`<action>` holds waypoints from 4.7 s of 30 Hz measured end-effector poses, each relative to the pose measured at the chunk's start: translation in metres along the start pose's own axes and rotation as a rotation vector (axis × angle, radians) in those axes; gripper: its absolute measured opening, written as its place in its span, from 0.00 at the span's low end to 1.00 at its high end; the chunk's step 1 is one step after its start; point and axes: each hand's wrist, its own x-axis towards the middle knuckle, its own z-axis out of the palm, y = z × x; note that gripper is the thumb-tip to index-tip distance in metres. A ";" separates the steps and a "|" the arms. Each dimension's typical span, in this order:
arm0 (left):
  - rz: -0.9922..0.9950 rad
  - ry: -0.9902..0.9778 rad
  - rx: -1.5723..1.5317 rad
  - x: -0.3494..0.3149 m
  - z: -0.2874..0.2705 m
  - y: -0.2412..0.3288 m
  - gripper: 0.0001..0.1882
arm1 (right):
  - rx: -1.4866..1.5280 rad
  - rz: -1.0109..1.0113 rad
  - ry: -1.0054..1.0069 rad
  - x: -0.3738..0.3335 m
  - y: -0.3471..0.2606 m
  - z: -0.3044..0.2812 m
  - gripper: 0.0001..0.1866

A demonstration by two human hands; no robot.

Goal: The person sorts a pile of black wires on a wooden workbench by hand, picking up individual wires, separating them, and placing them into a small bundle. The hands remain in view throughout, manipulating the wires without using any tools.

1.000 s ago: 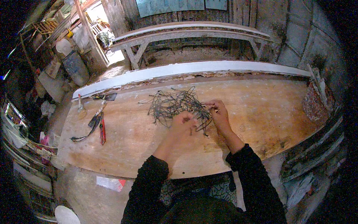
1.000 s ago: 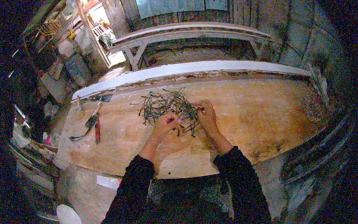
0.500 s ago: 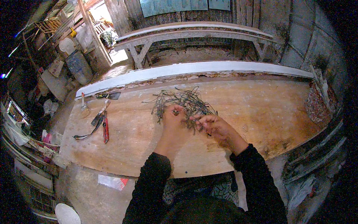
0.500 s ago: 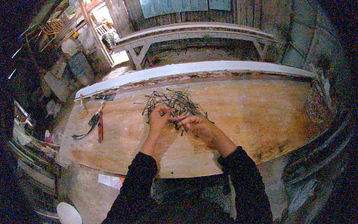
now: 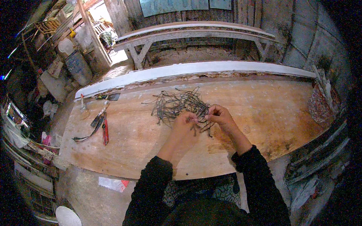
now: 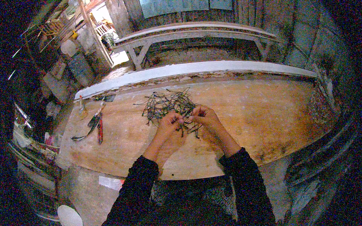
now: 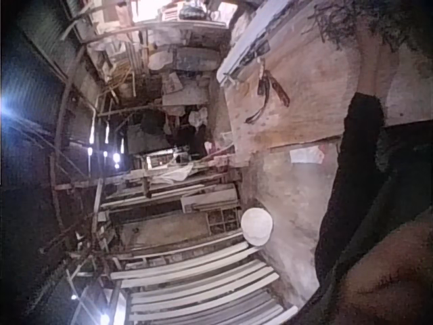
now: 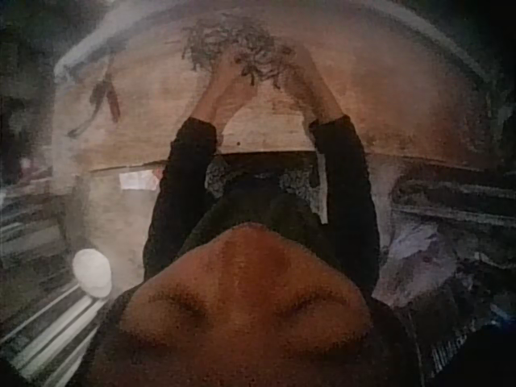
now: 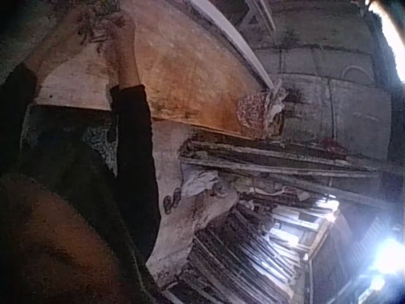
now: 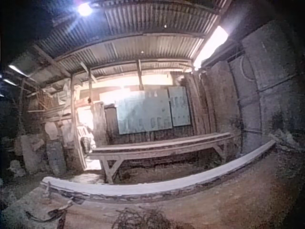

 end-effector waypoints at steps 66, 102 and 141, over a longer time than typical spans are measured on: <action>-0.258 0.359 -0.140 0.015 -0.023 -0.013 0.06 | -0.066 -0.239 -0.014 -0.008 0.018 0.018 0.07; -0.260 0.404 -0.102 0.010 -0.014 0.010 0.06 | -0.257 -0.136 0.074 0.000 0.014 0.004 0.06; -0.035 0.400 -0.032 0.000 -0.010 0.036 0.03 | -0.549 -0.371 0.313 0.000 0.022 0.004 0.07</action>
